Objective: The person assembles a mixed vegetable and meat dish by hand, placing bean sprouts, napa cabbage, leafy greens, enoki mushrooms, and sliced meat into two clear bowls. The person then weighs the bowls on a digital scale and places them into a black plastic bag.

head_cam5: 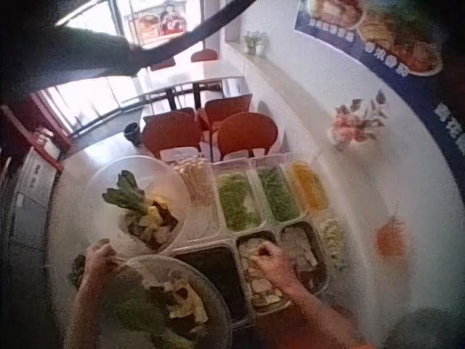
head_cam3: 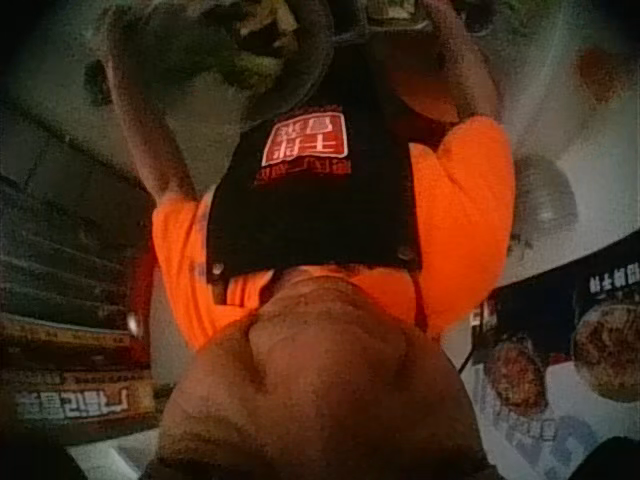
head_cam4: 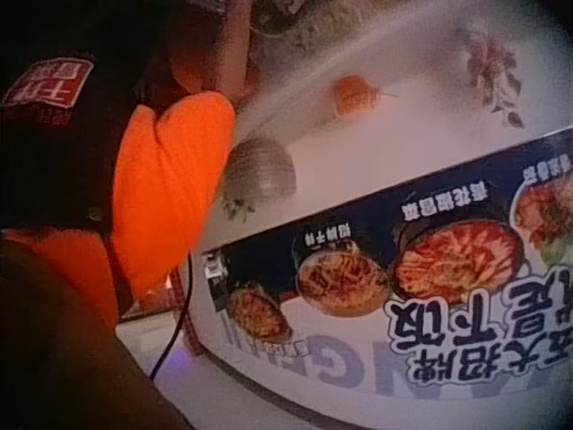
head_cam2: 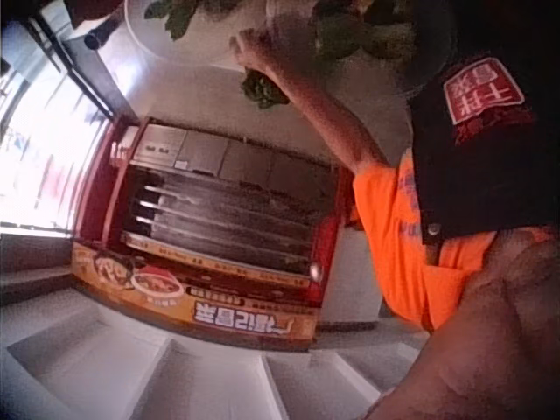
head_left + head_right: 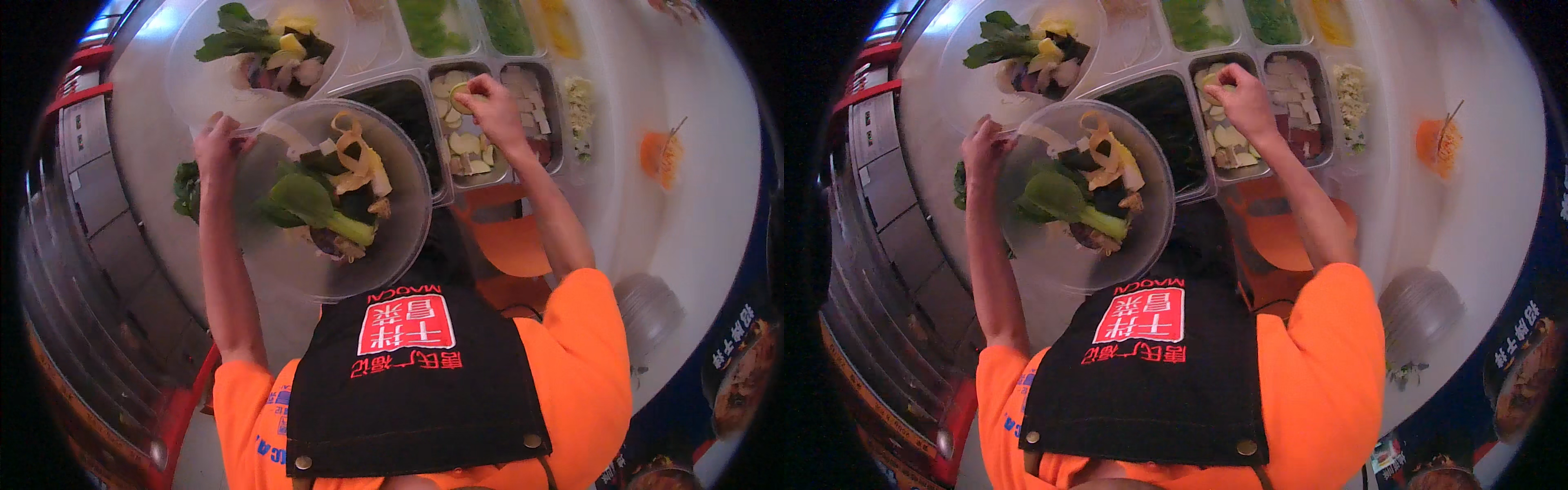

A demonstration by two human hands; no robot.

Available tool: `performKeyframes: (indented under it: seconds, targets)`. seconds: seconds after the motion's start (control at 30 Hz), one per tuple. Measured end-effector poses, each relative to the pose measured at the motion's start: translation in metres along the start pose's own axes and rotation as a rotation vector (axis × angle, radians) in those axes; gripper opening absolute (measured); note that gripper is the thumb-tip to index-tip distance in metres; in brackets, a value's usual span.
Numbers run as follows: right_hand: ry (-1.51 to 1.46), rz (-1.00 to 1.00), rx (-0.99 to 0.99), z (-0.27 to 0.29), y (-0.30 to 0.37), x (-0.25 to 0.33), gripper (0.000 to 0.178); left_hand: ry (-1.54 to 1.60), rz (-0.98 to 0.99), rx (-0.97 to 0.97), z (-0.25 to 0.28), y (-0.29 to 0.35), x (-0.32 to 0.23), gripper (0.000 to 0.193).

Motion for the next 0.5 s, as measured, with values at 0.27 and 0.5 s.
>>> performKeyframes:
  seconds: [0.27, 0.5]
  targets:
    - [-0.020, 0.488, 0.389, -0.030, 0.090, 0.171, 0.032, -0.075, 0.000, 0.027, 0.002, -0.004, 0.005, 0.011]
    - [-0.064, 0.161, 0.082, -0.033, -0.035, 0.054, 0.031, -0.022, -0.035, 0.041, -0.002, 0.009, 0.006, 0.012]
Point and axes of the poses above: each hand's wrist, its own y-axis away from the middle knuckle, its own z-axis out of the back of the hand, x = y × z, the point moved 1 cm from there along -y, towards the middle knuckle, and after that the axes turned 1 degree about -y, right-handed, at the moved point
